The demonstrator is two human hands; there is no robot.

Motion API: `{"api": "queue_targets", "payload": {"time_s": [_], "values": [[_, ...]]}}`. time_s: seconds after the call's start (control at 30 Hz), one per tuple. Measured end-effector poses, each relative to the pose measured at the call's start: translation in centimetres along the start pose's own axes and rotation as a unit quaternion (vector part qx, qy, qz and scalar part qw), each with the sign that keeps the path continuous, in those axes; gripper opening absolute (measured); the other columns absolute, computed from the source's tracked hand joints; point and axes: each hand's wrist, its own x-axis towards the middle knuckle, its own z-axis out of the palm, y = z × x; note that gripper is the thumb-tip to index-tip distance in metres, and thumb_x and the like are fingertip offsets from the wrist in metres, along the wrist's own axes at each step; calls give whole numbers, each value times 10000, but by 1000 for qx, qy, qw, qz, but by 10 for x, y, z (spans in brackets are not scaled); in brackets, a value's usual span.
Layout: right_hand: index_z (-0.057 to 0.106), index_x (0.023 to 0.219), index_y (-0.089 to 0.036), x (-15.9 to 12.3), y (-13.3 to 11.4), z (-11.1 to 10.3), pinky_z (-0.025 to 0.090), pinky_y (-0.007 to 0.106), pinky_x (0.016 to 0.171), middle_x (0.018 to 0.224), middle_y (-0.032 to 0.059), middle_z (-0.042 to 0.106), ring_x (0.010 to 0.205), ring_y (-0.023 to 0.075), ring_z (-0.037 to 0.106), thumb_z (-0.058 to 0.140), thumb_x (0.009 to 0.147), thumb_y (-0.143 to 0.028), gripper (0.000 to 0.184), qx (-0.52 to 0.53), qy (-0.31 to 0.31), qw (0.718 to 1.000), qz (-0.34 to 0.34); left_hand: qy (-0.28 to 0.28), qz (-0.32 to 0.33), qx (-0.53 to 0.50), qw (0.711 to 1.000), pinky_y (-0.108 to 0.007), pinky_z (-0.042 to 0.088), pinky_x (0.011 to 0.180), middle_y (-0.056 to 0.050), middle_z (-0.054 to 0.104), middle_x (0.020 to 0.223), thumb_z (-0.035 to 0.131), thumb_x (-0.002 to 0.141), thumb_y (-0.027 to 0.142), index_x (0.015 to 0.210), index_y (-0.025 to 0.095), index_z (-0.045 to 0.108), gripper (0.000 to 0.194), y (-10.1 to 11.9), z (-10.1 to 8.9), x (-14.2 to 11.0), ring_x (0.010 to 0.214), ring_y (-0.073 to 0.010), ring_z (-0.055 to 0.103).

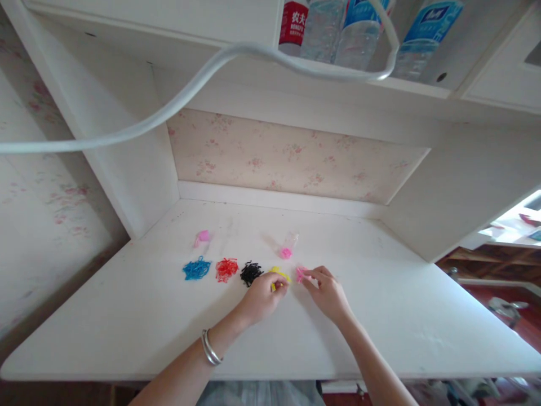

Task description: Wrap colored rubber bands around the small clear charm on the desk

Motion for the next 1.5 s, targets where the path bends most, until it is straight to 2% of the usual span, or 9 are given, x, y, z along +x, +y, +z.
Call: {"api": "queue_targets", "payload": {"time_s": [0.17,0.33,0.5,0.63,0.9,1.17,1.3,1.4,1.5], "values": [[702,981,-295,-23,9,16,420,231,624,965,17,614,669,111,585,417,874,-397,321,-35,9,999,9,36,32,78,996,-270,451,796,-38,665,899,486,839,211,876,194,654,172,3,3,3,822,-157,600],[705,939,-287,-23,6,14,405,218,625,923,18,608,662,105,575,333,923,-438,402,-37,23,999,7,25,50,136,989,-275,459,792,-38,658,929,487,832,183,887,205,646,169,6,11,6,803,-153,602],[719,920,-252,-22,12,14,411,232,669,935,41,603,682,117,570,362,899,-496,433,11,71,997,34,19,57,169,984,-277,456,818,-39,653,918,485,840,194,893,207,647,171,8,19,6,833,-162,599],[739,876,-231,-20,18,17,417,250,653,876,48,601,635,123,545,393,860,-547,469,46,102,992,60,19,56,169,984,-275,455,826,-44,649,908,477,843,196,888,204,647,176,10,20,7,829,-161,593],[750,883,-237,-19,21,20,411,261,617,870,46,589,565,107,485,439,828,-566,456,81,95,990,62,9,61,155,986,-273,457,809,-50,664,905,477,834,181,898,206,664,200,6,19,6,826,-166,597],[743,830,-209,-12,17,8,400,263,585,837,41,591,572,107,456,555,753,-579,421,175,90,976,91,7,65,136,989,-272,451,796,-38,666,894,485,829,181,873,203,657,178,3,20,5,807,-161,600],[734,844,-199,17,0,-13,399,267,603,872,49,621,603,108,472,592,737,-567,408,219,120,965,74,3,64,133,989,-269,444,783,-39,660,881,470,828,168,868,196,652,188,3,18,3,808,-160,591],[730,873,-194,45,-29,-31,404,267,644,905,61,637,674,124,499,619,731,-537,388,256,147,954,47,3,72,138,988,-273,434,788,-32,657,845,475,823,163,843,195,649,178,3,17,1,813,-162,582],[728,903,-183,70,-58,-40,402,263,618,890,63,659,674,130,510,651,691,-535,418,317,138,936,70,11,70,135,988,-270,434,787,-29,657,857,483,826,176,856,196,651,171,2,15,-1,804,-157,582]]}}
